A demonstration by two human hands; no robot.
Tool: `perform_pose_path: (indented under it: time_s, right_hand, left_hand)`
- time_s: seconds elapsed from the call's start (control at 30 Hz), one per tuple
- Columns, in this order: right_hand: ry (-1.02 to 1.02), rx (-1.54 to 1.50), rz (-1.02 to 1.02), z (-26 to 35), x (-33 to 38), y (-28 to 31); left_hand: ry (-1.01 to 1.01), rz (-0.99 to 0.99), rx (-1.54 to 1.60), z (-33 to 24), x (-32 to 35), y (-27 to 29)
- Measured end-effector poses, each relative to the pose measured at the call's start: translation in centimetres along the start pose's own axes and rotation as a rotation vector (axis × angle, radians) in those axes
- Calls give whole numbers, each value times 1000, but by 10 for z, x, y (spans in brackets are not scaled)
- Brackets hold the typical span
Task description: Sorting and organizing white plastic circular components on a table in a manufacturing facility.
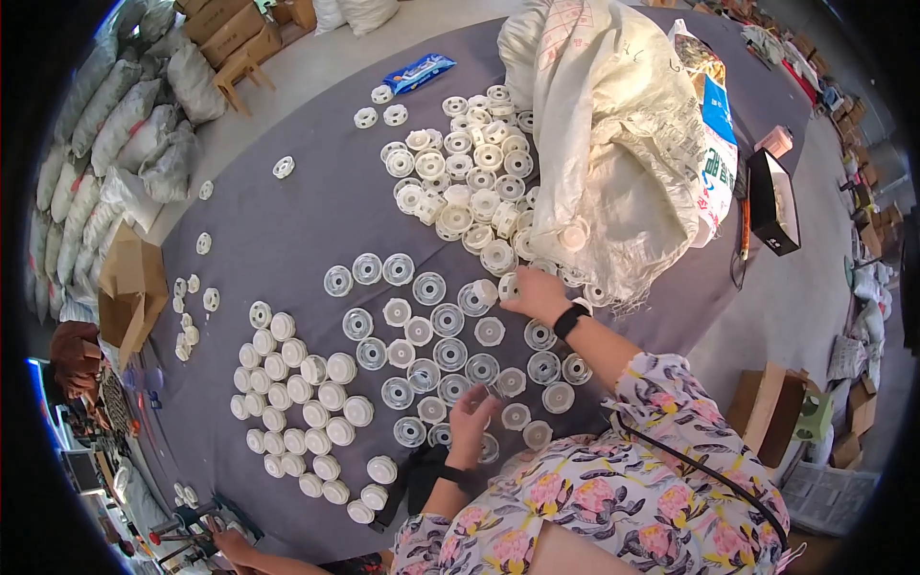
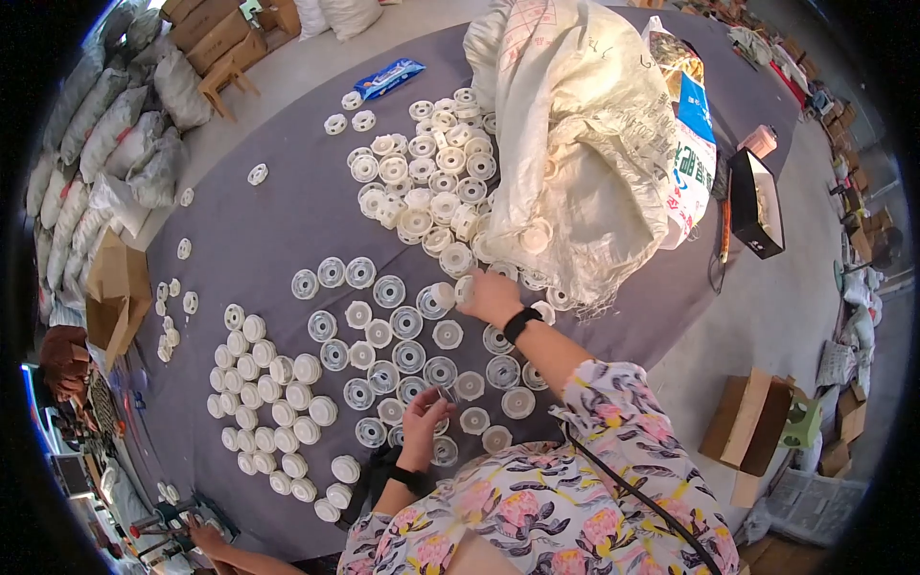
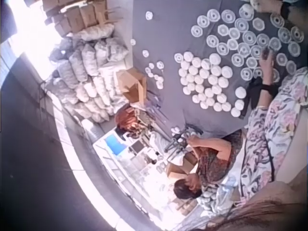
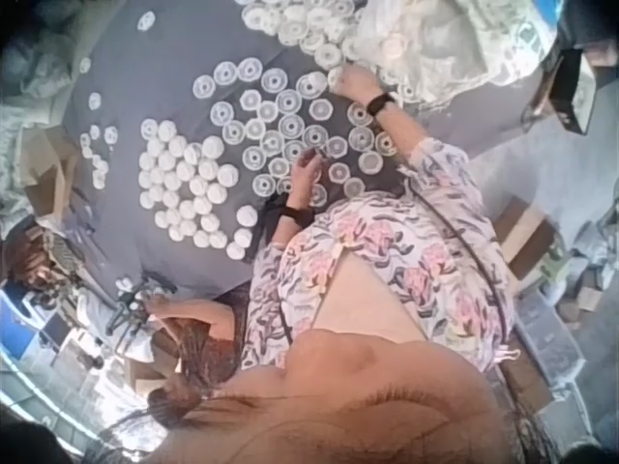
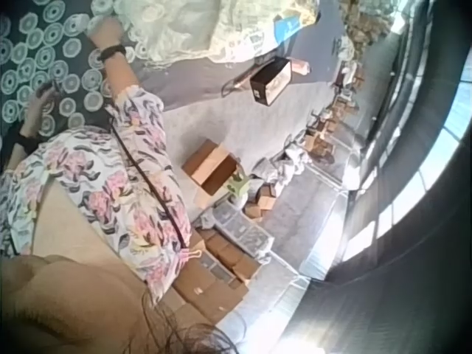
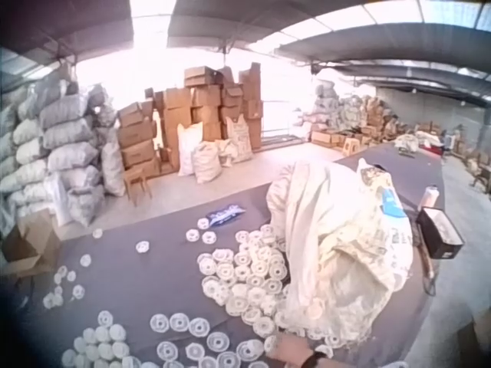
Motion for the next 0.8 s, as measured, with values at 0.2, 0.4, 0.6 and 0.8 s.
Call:
perform_pose_path:
  time_s: [0.2,0.4,0.6,0.8]
  right_hand:
    - [215,-1230,693,14,63,-42]
    - [218,-1605,783,5,101,-60]
    - [118,-1913,626,-27,117,-74]
    - [-71,-1848,532,-61,117,-75]
  left_hand:
    - [-233,-22,30,-54,-25,-15]
    - [-293,140,-267,-63,-39,-46]
    - [-256,304,-321,-62,-52,-91]
    - [-356,132,-767,-53,-108,-76]
Point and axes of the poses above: each hand's wrist, its own x-axis away from the middle knuckle, its own y-axis out of the back of the hand, z = x × y, the point moved 4 cm from there along -x, towards the middle knuckle, and after that the axes turned 13 degrees about z, right-handed, at the moved point
